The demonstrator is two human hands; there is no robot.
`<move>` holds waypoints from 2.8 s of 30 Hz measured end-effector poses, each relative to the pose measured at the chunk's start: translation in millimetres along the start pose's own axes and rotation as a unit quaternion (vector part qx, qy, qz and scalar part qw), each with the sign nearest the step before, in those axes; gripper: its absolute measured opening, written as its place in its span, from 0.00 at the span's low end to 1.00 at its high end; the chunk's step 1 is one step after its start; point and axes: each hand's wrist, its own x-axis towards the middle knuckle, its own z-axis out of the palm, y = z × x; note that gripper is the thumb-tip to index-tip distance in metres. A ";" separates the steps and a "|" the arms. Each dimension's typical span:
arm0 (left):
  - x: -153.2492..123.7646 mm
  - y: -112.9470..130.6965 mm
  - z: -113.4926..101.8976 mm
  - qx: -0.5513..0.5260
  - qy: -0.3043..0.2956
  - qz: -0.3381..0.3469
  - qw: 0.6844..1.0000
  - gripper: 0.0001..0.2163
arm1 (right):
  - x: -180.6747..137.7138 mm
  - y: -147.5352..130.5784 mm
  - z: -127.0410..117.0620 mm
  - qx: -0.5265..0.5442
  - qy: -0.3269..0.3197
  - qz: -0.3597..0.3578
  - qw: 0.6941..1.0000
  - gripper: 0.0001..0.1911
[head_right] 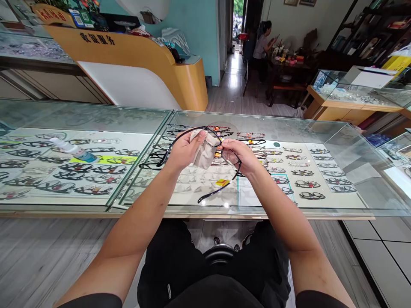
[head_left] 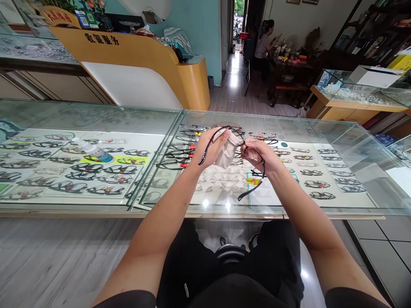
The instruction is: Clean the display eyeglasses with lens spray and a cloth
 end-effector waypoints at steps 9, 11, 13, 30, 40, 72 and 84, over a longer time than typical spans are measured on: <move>9.9 -5.4 -23.3 -0.074 0.098 -0.039 0.992 0.26 | -0.9 -7.4 -7.3 0.105 0.038 -0.007 0.994 0.18; 9.3 -5.8 -24.2 -0.078 0.090 -0.051 0.992 0.27 | 0.1 -8.9 -10.8 0.119 0.058 -0.027 0.991 0.18; 6.0 -5.3 -19.0 -0.066 0.077 -0.067 0.993 0.26 | 1.4 -10.9 -15.1 0.126 0.091 -0.053 0.986 0.18; -30.9 0.8 44.6 0.291 0.010 0.203 0.935 0.16 | 5.1 3.7 -8.1 0.018 0.314 -0.224 0.923 0.20; -24.2 8.2 18.5 0.204 0.167 0.195 0.945 0.12 | -10.8 -11.2 -5.3 -0.082 0.289 -0.281 0.911 0.17; 69.8 112.9 -11.7 0.169 0.312 0.279 0.892 0.08 | -10.8 -126.8 32.7 -0.317 0.304 -0.575 0.690 0.08; 67.8 116.3 -16.0 0.192 0.346 0.356 0.847 0.15 | -7.1 -126.6 36.4 -0.336 0.319 -0.599 0.653 0.08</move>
